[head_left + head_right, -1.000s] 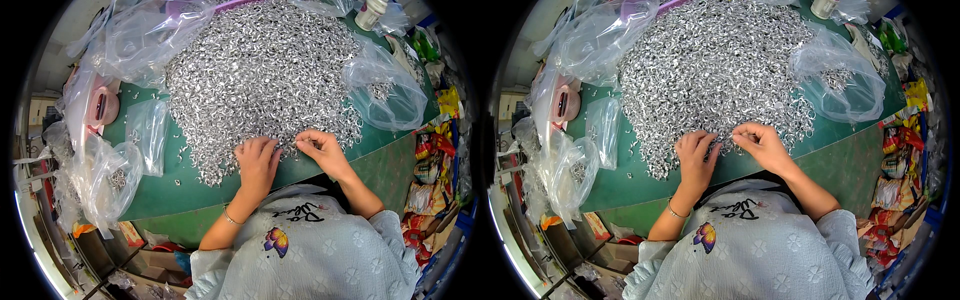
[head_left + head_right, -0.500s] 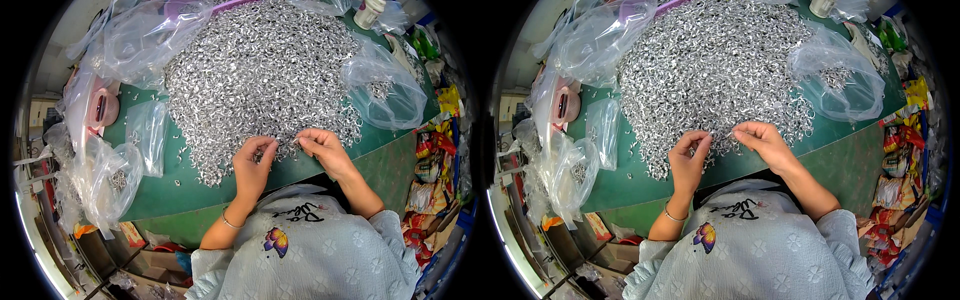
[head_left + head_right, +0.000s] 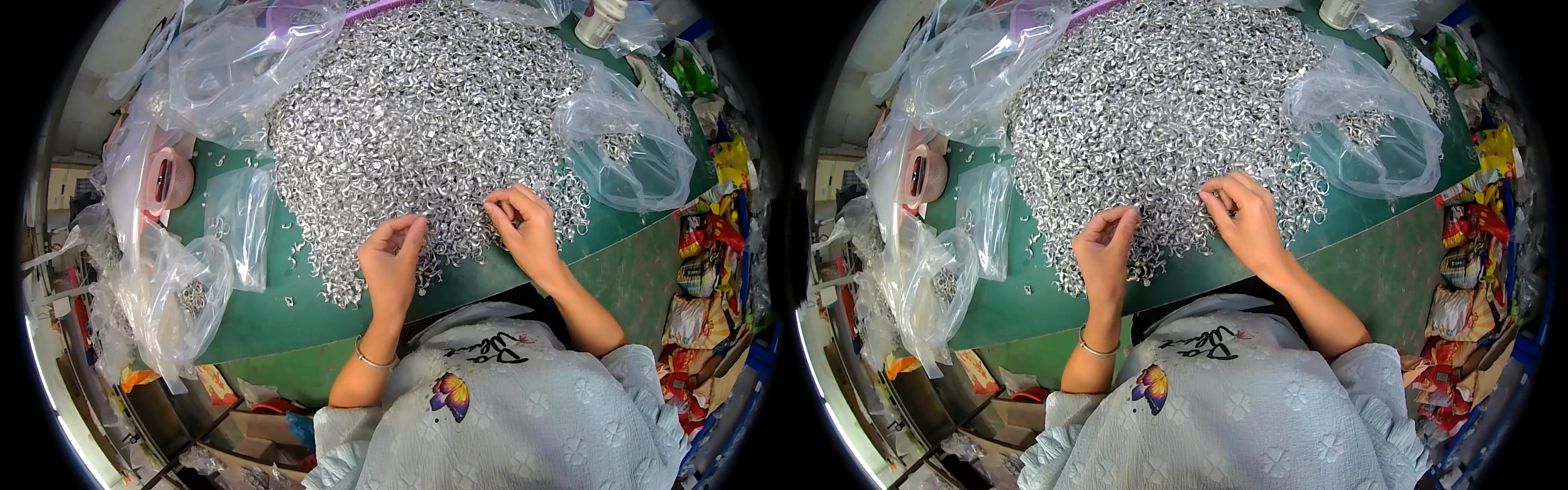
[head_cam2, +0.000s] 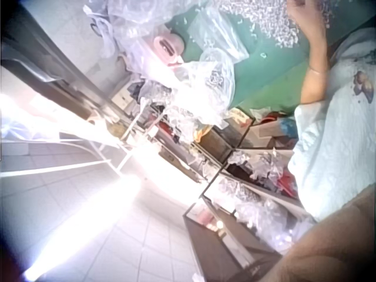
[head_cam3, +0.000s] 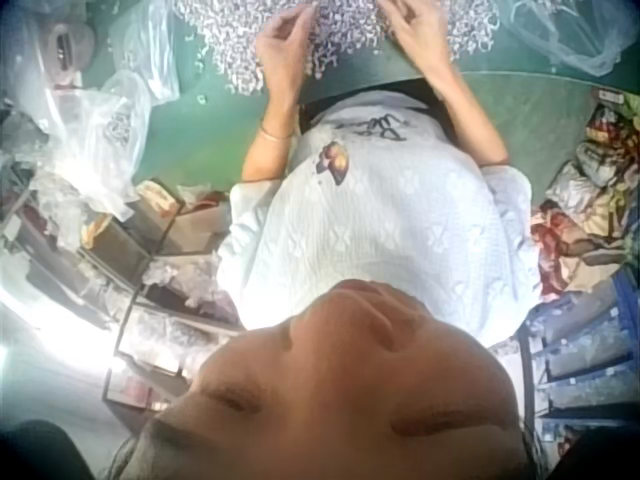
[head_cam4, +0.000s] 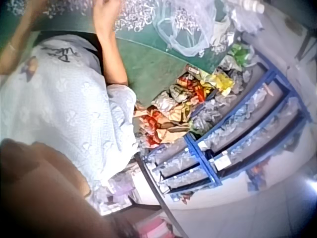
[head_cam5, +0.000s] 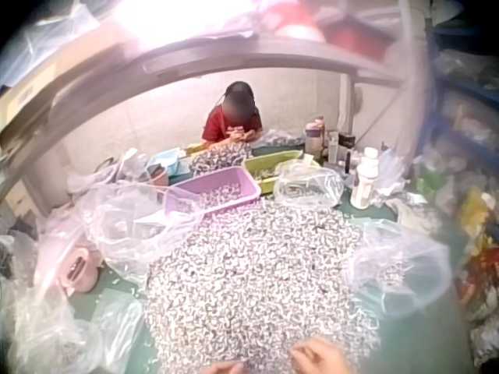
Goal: The person picks up small metal clasps from a large pile on a green workbench by hand and places them into a plastic bag.
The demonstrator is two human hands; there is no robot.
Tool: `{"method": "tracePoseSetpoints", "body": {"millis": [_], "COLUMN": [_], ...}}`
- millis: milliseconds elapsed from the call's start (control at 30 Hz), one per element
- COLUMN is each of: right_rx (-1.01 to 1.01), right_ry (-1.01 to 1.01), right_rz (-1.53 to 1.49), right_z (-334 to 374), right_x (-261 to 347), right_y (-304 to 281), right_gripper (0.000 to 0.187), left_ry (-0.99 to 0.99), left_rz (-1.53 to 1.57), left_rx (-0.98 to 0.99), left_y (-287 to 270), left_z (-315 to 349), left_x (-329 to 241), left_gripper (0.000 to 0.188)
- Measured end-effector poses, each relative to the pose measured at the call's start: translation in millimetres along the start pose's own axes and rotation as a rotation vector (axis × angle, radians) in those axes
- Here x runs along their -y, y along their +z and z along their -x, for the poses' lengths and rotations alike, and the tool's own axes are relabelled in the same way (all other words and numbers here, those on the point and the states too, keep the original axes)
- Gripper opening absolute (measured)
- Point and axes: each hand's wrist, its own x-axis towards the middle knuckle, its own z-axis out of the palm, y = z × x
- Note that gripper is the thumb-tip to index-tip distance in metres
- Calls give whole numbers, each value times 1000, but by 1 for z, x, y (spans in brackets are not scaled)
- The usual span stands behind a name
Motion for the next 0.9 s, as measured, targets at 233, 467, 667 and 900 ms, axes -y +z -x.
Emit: {"method": "tracePoseSetpoints", "body": {"millis": [233,467,667,900], "right_rx": [-29,97,333,403], "right_ry": [12,248,586,574], "right_rz": [96,-380,-1150,-1213], "right_z": [-6,-21,-16,-5], "right_x": [3,10,5,-4], "right_y": [-13,-10,-26,-42], "right_gripper": [19,20,35,34], "left_ry": [346,571,604,544], "left_rz": [-484,-517,-606,-564], "left_rx": [-99,-34,5,110], "left_y": [-6,4,10,18], "left_z": [-13,-17,-17,-8], "left_x": [6,2,-1,-6], "left_gripper": [12,18,18,18]}}
